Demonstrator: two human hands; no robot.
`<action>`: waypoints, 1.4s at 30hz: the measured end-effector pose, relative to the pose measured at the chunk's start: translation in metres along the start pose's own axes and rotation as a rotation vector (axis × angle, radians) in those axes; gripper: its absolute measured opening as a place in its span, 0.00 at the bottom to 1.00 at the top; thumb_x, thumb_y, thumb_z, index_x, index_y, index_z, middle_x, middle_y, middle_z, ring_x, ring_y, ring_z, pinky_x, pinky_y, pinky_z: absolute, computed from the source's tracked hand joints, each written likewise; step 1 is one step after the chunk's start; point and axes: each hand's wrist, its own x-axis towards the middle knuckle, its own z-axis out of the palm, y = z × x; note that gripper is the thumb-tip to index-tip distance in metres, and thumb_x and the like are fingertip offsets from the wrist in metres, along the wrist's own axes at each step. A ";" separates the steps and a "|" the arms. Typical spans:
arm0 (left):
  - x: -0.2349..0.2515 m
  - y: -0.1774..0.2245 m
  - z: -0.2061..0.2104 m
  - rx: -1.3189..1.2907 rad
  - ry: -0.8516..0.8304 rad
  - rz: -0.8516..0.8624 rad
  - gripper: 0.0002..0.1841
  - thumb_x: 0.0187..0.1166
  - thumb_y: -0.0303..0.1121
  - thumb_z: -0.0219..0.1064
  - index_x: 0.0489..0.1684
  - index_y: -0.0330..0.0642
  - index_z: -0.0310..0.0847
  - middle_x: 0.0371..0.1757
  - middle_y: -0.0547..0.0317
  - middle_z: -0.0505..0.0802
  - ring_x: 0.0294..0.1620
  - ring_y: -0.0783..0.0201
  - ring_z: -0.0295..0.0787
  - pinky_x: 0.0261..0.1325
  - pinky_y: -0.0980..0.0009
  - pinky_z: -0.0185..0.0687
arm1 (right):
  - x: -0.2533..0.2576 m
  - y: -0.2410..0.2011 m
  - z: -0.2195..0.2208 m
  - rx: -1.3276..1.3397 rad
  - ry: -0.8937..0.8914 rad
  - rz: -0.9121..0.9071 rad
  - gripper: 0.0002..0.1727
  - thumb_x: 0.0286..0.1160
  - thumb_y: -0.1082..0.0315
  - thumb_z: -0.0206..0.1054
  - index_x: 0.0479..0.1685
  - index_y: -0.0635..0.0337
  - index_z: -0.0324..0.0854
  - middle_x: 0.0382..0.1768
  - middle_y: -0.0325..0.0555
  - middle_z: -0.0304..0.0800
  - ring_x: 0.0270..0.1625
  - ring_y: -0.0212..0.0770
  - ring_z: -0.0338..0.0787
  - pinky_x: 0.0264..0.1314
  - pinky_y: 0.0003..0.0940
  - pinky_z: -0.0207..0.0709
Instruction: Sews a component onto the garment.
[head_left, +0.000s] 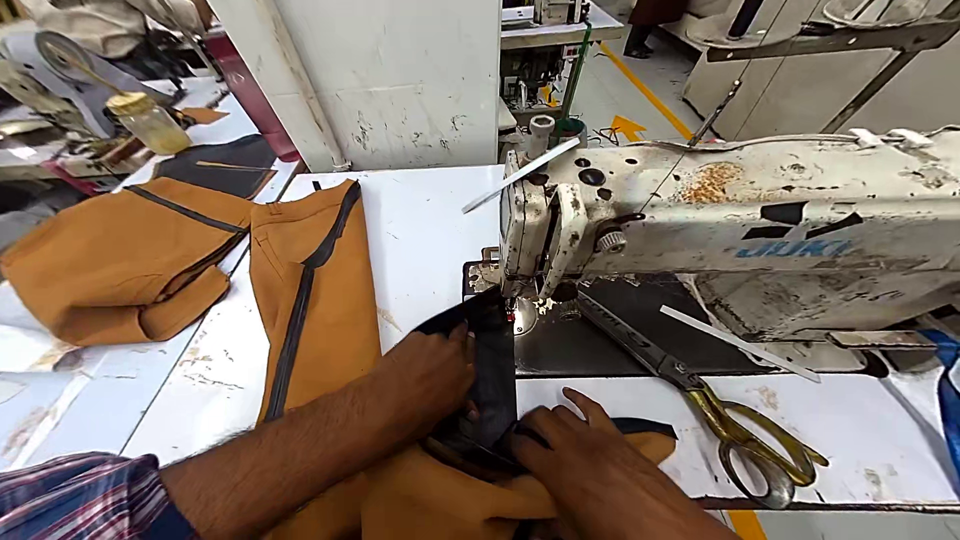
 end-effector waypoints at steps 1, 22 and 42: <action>0.002 -0.005 0.012 0.023 0.166 0.077 0.40 0.83 0.63 0.58 0.77 0.31 0.75 0.79 0.41 0.80 0.65 0.48 0.87 0.58 0.55 0.85 | 0.000 -0.003 0.006 -0.017 0.028 0.008 0.30 0.48 0.52 0.88 0.55 0.47 0.87 0.59 0.46 0.87 0.57 0.54 0.90 0.71 0.70 0.74; 0.034 -0.032 0.058 -0.211 0.553 0.474 0.31 0.89 0.61 0.48 0.83 0.58 0.77 0.86 0.50 0.76 0.90 0.54 0.65 0.91 0.54 0.59 | 0.005 0.005 0.012 -0.113 0.217 0.102 0.13 0.81 0.73 0.59 0.47 0.48 0.90 0.59 0.34 0.95 0.62 0.43 0.93 0.78 0.63 0.70; 0.005 -0.025 0.000 -0.509 0.177 0.458 0.35 0.92 0.62 0.36 0.69 0.50 0.87 0.71 0.57 0.88 0.72 0.59 0.84 0.73 0.54 0.79 | 0.018 0.026 0.006 -0.086 0.274 0.120 0.13 0.82 0.73 0.58 0.46 0.48 0.89 0.54 0.34 0.95 0.60 0.43 0.93 0.80 0.71 0.62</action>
